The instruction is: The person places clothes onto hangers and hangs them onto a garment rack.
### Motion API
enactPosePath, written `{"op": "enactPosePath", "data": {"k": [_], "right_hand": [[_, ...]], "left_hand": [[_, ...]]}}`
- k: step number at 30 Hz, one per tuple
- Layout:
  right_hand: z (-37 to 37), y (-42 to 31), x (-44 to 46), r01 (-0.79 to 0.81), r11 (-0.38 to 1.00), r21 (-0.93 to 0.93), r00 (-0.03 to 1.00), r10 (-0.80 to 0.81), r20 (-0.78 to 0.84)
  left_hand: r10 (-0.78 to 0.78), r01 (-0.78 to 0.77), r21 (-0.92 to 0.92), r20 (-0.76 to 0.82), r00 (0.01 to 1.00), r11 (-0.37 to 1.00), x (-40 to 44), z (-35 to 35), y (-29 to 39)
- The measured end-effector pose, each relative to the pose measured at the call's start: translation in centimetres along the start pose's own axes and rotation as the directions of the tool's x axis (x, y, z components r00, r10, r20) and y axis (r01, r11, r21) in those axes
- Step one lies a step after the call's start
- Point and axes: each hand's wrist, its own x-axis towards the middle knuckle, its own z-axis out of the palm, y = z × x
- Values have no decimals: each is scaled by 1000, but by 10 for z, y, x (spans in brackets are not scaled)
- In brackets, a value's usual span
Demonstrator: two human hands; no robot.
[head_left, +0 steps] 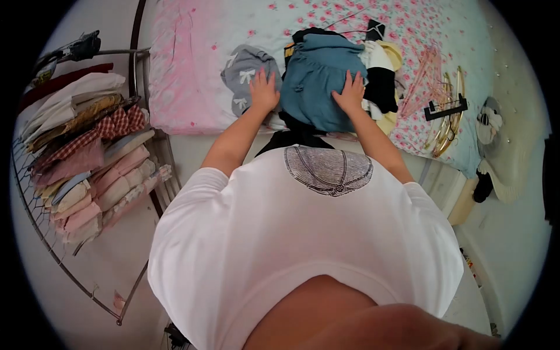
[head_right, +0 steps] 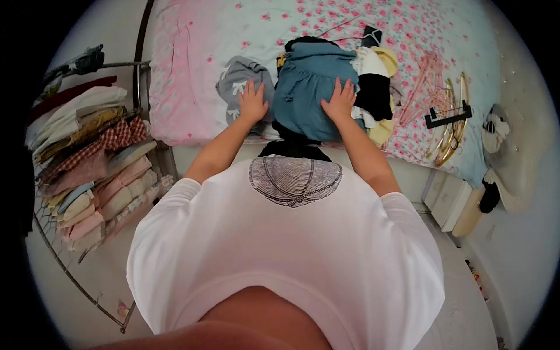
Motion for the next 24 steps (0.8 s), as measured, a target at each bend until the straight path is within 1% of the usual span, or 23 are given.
{"op": "enactPosePath", "data": {"k": [3,4,8,12,15,18,20,21,24], "right_hand": [[19,-6,4,0,999,37,1000,1,-25],[24,-8,5,1,999,53,999,2,-40],[31,-13,7,-7,1000,8,999,7,-34],[32,-26,5,-86,996,-11,993,85,-84],[30,-24,2,-63,998,12,989,64,-132],[22,-18,-2,13,996,87,989,0,-151],[15,-18,-4,-3,994,107,993,15,-116],[13,-18,-4,-7,993,120,995,19,-99],[11,-21,-6,-33,992,119,996,43,-83]], "left_hand": [[-24,25,-19,57,998,1000,7,18,-21],[-27,27,8,81,996,1000,10,24,-27],[-49,32,87,197,979,996,12,34,-40],[-60,6,154,348,936,988,9,42,-55],[-19,-46,190,329,944,981,13,51,-63],[121,-225,211,417,901,951,14,34,-60],[173,-271,274,334,926,923,17,63,-76],[197,-287,310,291,936,906,18,62,-77],[118,-180,160,335,935,971,21,54,-70]]}}
